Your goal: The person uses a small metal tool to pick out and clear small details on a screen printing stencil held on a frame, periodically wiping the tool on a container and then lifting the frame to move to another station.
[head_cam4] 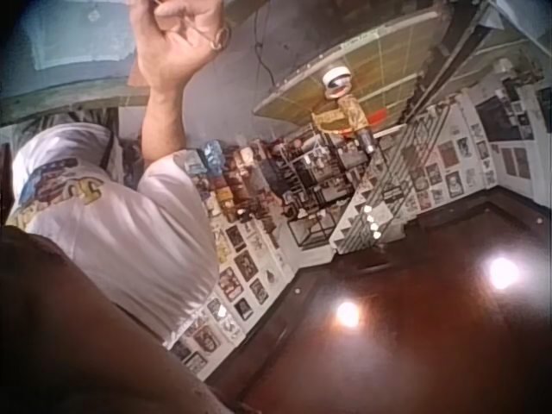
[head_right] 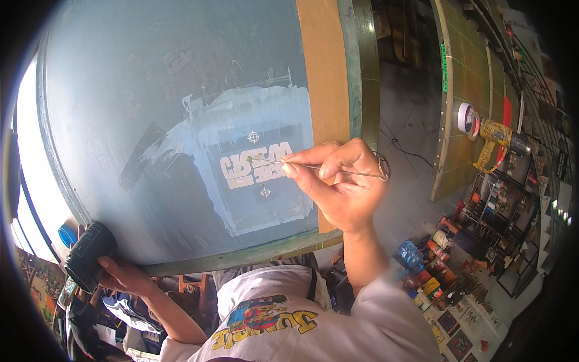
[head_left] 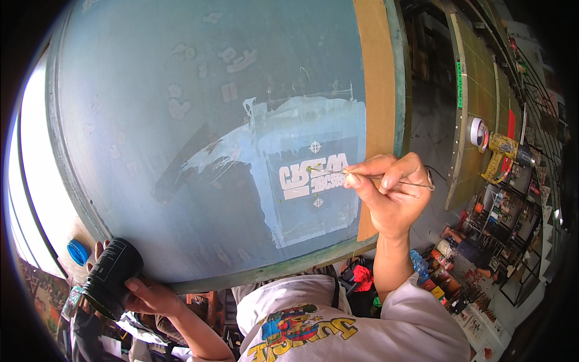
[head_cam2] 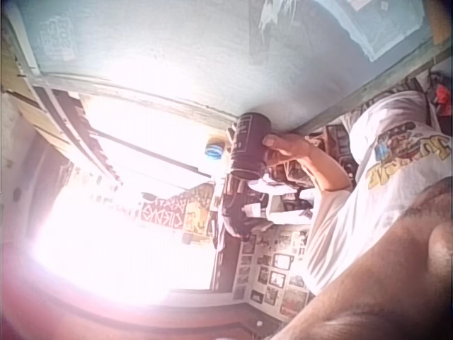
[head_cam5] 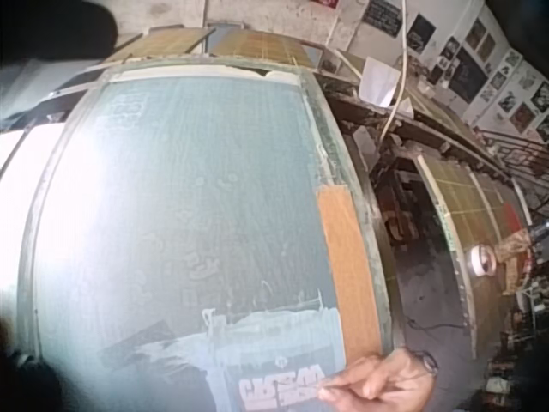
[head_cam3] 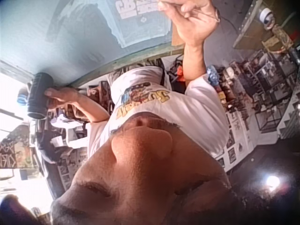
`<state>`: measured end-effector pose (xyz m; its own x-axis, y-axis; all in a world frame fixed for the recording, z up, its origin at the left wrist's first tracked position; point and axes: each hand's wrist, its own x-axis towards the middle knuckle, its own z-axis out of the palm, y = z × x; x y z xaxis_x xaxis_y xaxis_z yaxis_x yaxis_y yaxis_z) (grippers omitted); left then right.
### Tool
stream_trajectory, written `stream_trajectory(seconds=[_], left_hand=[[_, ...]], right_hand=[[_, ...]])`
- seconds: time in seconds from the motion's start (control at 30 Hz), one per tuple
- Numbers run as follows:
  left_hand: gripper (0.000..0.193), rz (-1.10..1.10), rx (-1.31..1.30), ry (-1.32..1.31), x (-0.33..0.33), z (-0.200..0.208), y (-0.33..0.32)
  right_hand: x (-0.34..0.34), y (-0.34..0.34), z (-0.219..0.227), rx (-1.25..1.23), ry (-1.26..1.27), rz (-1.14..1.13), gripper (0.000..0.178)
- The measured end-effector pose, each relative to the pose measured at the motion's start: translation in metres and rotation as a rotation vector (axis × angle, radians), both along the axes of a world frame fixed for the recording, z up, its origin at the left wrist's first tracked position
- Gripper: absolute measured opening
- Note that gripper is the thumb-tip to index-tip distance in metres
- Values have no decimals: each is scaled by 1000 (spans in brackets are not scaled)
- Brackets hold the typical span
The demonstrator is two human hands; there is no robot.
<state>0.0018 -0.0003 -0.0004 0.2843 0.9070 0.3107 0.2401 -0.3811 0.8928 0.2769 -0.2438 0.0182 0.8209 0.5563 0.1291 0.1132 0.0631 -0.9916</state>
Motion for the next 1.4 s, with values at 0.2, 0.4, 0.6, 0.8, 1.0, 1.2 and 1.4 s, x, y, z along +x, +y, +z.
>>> stream_trajectory(seconds=[0.2,0.4,0.6,0.8,1.0,1.2,1.4], left_hand=[[58,-16,7,9,-2,-1,1],[67,41,-21,7,0,0,-2],[57,14,1,1,0,0,-1],[58,-1,10,14,-6,-3,3],[59,-26,21,47,-6,1,4],[58,16,-14,-27,-5,-3,1],[57,-33,15,21,-7,-2,4]], right_hand=[[-1,1,1,-23,-19,-11,34],[-1,2,2,-23,-20,-5,34],[-1,1,1,-3,2,-18,34],[-1,2,1,-8,2,-18,34],[-1,2,1,6,3,-5,33],[-1,1,1,7,-2,-14,33],[0,1,1,-2,-19,0,33]])
